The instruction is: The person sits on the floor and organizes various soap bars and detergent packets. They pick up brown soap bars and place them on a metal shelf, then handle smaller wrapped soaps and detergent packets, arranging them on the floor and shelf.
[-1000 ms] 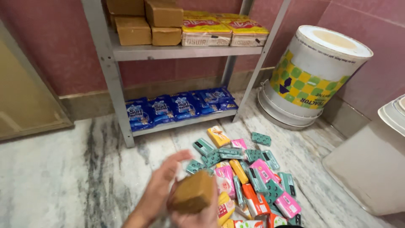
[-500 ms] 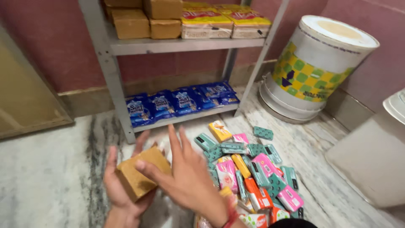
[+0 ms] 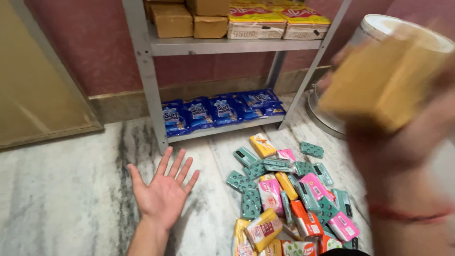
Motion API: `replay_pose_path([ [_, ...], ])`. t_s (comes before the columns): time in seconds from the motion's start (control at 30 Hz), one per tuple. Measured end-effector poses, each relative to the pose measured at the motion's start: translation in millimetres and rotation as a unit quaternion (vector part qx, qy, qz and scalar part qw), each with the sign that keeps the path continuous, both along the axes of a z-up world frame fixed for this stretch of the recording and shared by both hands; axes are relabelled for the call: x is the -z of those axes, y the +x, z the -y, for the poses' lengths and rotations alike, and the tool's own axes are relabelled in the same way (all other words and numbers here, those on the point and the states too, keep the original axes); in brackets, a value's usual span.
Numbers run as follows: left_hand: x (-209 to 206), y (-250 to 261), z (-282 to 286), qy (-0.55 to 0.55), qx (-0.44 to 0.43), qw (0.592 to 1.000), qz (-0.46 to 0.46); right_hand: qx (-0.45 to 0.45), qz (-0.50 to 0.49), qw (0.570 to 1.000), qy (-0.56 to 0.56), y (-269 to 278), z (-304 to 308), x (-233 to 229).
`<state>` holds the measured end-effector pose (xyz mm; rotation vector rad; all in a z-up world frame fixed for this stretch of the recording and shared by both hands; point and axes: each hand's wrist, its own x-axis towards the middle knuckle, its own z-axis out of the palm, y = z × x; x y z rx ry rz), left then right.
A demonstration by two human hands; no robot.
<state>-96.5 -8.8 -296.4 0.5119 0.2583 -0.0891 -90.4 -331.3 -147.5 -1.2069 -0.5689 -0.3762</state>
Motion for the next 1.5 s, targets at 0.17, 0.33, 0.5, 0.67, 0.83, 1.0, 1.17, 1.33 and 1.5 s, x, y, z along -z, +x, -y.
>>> replay_pose_path([
  [0.17,-0.6,-0.3,1.2,-0.076,-0.026,0.997,0.015,0.134,0.111,0.926,-0.333,10.3,-79.4,-44.1],
  [0.33,-13.1,-18.5,6.5,-0.051,0.015,0.997,0.061,0.145,-0.134,0.835,-0.514,-41.0,-165.4,105.8],
  [0.5,-21.0,-26.7,27.4,0.385,0.183,0.878,0.218,-0.115,-0.567,0.759,0.299,-63.8,-144.3,176.2],
  [0.67,-25.4,-14.2,24.1,0.063,0.115,0.974,0.183,-0.063,-0.327,0.887,0.320,-49.9,-84.8,71.0],
  [0.83,-6.0,-4.2,-1.8,-0.066,-0.003,0.997,0.048,0.135,0.088,0.974,-0.157,15.3,16.2,27.1],
  [1.0,-2.7,-5.1,0.8,-0.097,-0.003,0.994,0.056,0.302,0.137,0.825,-0.458,9.2,-80.6,8.6],
  [1.17,-15.5,-22.5,10.1,-0.331,0.167,0.890,0.266,0.226,-0.051,0.893,-0.385,-75.5,-173.5,80.4],
  [1.33,-25.1,-24.1,18.0,0.407,0.222,0.863,0.202,-0.079,-0.623,0.681,0.376,-75.1,-155.6,170.0],
  [1.5,-34.4,-14.0,7.5,0.205,0.102,0.955,0.187,-0.237,-0.280,0.752,0.548,-61.0,-83.5,59.8],
])
